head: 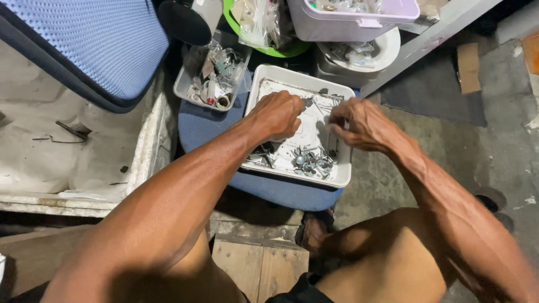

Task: The person is sitting and assembling small metal components, likely screws and brackets, by picking them from a tray and joining them.

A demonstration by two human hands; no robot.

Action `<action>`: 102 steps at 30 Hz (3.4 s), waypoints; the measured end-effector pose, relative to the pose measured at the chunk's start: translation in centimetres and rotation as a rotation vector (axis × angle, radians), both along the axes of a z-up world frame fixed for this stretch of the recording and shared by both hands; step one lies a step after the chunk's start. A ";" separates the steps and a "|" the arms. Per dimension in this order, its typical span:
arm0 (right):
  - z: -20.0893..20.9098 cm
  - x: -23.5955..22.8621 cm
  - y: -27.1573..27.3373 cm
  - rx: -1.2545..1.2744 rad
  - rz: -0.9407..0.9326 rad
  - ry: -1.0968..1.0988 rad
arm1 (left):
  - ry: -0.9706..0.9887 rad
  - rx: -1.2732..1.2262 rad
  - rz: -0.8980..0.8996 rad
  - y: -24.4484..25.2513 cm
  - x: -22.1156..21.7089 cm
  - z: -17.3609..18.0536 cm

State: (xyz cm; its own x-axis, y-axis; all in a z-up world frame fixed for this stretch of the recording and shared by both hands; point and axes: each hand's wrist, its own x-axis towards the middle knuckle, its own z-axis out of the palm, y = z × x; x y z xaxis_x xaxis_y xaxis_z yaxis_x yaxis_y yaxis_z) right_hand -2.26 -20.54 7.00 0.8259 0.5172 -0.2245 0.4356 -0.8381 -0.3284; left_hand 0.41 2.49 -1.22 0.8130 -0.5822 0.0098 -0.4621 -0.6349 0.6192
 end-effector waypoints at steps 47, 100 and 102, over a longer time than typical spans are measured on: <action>4.0 -3.2 4.2 0.868 -0.398 0.167 | -0.146 -0.237 -0.089 0.2 -2.4 6.8; -3.0 0.2 -1.5 0.136 0.157 -0.349 | -0.151 0.031 -0.120 -1.6 0.9 0.0; -1.1 -0.6 -0.2 0.166 0.240 -0.097 | -0.129 0.048 -0.101 -1.4 1.4 -0.3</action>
